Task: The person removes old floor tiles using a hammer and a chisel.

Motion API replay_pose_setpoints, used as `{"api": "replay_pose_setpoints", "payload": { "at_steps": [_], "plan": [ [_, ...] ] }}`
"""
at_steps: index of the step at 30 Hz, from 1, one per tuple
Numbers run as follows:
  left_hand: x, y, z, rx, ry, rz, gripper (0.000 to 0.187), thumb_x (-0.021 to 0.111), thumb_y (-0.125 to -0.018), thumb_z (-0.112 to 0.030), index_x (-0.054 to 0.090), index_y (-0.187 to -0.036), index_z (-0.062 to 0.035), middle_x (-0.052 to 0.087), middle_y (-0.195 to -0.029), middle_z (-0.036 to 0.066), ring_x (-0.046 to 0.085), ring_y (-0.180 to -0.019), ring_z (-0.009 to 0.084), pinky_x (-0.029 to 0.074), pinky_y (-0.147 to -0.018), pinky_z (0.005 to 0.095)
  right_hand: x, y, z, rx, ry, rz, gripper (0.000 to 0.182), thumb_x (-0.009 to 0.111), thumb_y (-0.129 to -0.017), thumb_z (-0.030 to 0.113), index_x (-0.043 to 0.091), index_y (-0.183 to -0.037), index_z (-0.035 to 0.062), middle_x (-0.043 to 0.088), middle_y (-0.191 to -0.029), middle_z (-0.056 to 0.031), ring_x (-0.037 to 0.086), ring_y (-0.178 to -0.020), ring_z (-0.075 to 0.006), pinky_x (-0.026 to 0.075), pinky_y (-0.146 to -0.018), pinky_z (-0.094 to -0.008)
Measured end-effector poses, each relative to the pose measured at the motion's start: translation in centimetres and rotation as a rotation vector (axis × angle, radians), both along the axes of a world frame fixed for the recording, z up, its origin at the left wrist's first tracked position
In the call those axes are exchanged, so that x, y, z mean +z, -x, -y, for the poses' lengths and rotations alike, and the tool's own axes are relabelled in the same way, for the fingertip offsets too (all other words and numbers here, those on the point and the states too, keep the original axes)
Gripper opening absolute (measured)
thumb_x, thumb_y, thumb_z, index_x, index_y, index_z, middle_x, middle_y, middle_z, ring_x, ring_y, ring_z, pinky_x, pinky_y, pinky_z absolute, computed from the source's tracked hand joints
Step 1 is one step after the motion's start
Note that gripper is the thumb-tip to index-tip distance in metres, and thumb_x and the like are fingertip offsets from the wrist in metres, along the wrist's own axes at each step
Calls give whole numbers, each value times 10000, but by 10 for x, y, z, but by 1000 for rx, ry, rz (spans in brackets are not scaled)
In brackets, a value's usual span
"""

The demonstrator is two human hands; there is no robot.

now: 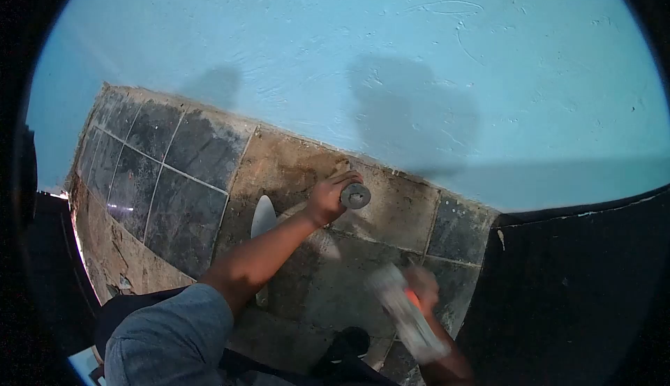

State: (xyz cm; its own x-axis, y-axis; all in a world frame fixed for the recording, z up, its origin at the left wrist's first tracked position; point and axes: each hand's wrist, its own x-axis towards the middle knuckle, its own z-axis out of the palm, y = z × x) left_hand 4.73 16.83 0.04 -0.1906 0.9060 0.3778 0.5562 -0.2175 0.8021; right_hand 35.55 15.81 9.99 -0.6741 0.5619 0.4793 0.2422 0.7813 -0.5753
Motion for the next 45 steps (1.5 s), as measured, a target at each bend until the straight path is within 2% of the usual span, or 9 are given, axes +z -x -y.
{"api": "replay_pose_setpoints", "payload": {
  "at_steps": [2,6,12,18,21,26,29,31,45],
  "plan": [
    [-6,-2,-4,11,10,-6,524,717,-739,49,641,-1248,-48,636,-1346,146,621,-1221,350,547,-1030,435,-75,-12,-1,-132,-246,329,309,549,-1039,259,638,-1185,2,703,-962,-152,688,-848,-301,514,-690,-407],
    [3,2,0,0,104,-8,504,698,-758,34,639,-1252,-48,646,-1326,152,632,-1185,365,553,-1004,438,3,43,3,-266,344,444,349,552,-1049,285,625,-1244,4,692,-906,-268,693,-829,-456,527,-706,-503],
    [10,5,4,38,69,23,385,721,-832,-78,688,-1215,-86,692,-1256,156,679,-1141,336,575,-944,444,-4,11,26,-358,353,316,433,504,-1069,378,654,-1072,-28,614,-663,-188,666,-617,-345,486,-599,-429],
    [1,16,5,-1,83,-12,428,713,-806,-30,667,-1232,-45,663,-1310,145,653,-1156,362,561,-969,450,29,16,26,-451,670,531,374,530,-1054,311,647,-1212,-7,675,-1115,-274,692,-977,-446,537,-809,-473],
    [5,18,4,-8,98,-39,423,701,-818,-45,663,-1239,-44,658,-1314,158,643,-1175,360,553,-983,446,32,12,21,-224,125,103,343,536,-1036,259,662,-1160,-35,699,-1017,-263,700,-878,-447,545,-762,-487],
    [8,22,3,-26,81,41,433,699,-819,-76,653,-1248,-43,652,-1318,167,634,-1196,360,541,-1005,442,-55,-91,10,29,72,-53,148,644,-904,147,632,-928,2,675,-762,-154,672,-642,-332,537,-598,-422],
    [4,20,2,-23,109,41,459,774,-782,-93,669,-1229,-95,669,-1298,154,638,-1214,343,545,-1000,438,-19,5,-16,166,-50,-29,143,663,-880,144,597,-893,18,641,-681,-156,650,-568,-349,518,-539,-450],
    [-10,15,5,-84,76,-43,466,772,-778,-69,669,-1232,-100,654,-1330,139,622,-1243,334,543,-1005,436,-9,65,-8,-276,223,630,194,666,-885,162,571,-959,10,636,-676,-209,662,-631,-432,510,-557,-519],
    [9,-52,20,-295,347,-137,601,751,-783,36,614,-1345,-126,491,-1523,39,435,-1439,278,505,-1128,425,-48,-80,88,-562,583,616,385,552,-1034,382,641,-1065,8,628,-740,-221,649,-696,-429,467,-614,-488]
  ]
}}
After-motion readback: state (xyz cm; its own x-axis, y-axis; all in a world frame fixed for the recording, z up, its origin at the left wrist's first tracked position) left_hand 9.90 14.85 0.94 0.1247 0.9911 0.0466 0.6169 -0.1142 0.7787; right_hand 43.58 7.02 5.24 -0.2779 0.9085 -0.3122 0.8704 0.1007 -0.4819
